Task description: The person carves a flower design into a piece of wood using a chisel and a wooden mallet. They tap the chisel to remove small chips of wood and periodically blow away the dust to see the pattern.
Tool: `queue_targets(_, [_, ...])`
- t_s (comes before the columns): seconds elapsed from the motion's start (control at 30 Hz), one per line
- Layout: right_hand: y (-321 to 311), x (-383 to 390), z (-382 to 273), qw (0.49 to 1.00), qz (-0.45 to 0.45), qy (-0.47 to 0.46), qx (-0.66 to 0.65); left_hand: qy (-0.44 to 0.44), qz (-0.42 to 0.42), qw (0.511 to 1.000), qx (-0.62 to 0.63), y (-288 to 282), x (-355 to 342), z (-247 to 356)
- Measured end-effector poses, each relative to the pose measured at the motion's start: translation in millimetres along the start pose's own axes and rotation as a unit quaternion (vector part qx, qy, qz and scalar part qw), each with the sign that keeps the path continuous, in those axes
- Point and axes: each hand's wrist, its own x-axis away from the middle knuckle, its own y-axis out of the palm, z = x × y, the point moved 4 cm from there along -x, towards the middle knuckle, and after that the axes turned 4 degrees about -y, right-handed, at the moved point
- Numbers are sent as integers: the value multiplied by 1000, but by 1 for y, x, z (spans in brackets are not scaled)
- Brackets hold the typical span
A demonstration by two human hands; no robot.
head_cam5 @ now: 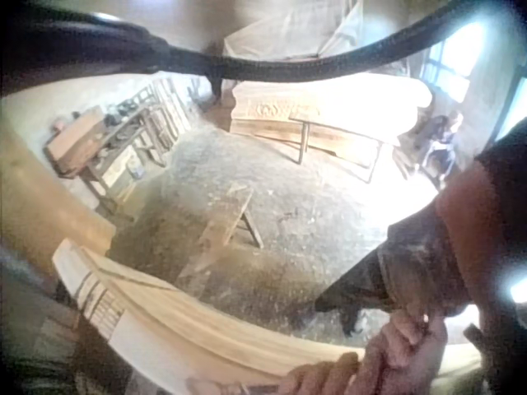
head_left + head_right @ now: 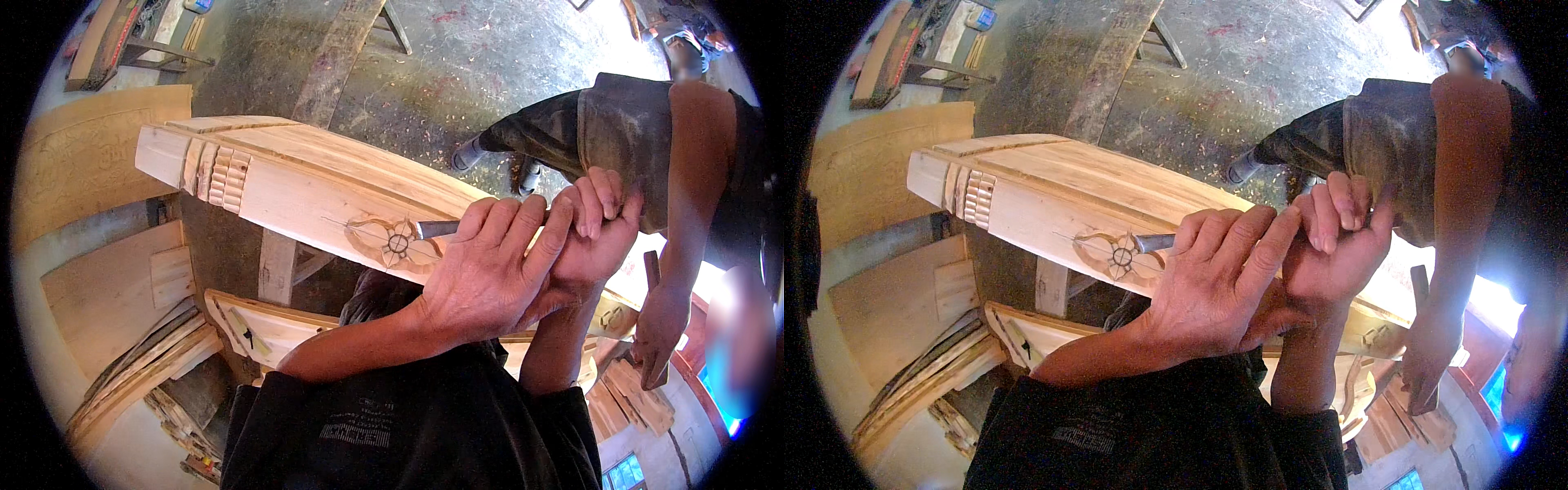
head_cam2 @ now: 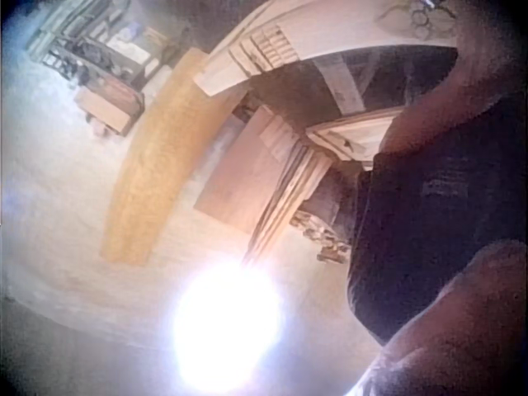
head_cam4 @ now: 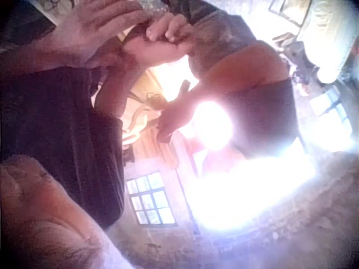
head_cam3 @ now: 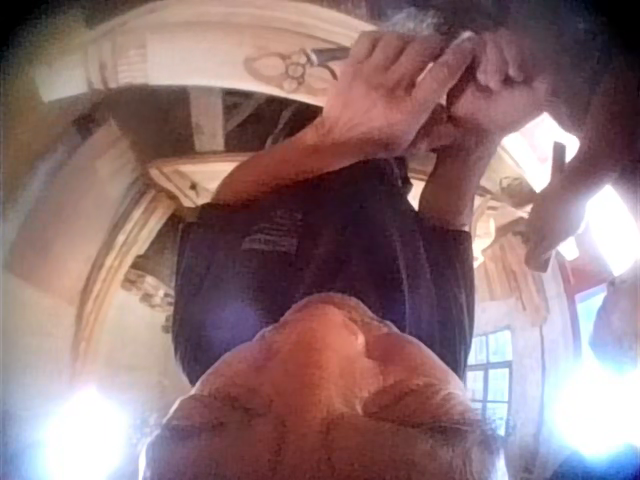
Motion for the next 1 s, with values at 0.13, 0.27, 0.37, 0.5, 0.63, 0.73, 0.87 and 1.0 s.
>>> queue_targets(0.13, [-2,-4,-1,1000,-22,-1,19,-3,4,1000,9,0,-2,0])
queue_targets(0.27, [-1,-5,4,999,-30,3,22,-20,-14,1000,16,-3,-3,-2])
queue_targets(0.37, [-4,-3,8,1000,5,-1,23,-38,-35,999,13,-2,-5,-4])
queue_targets(0.5, [-1,-1,4,999,19,23,-11,-3,7,1000,-14,-5,-2,0])
queue_targets(0.63, [24,-12,5,999,-32,36,3,12,87,995,-42,-9,-5,4])
queue_targets(0.73, [45,-32,11,998,-44,49,19,39,147,987,-59,-10,-9,5])
queue_targets(0.87, [55,-59,26,991,-69,110,31,20,130,989,-66,-12,-3,2])
queue_targets(1.0, [57,-62,38,987,-61,122,80,2,135,990,-47,-12,-1,-4])
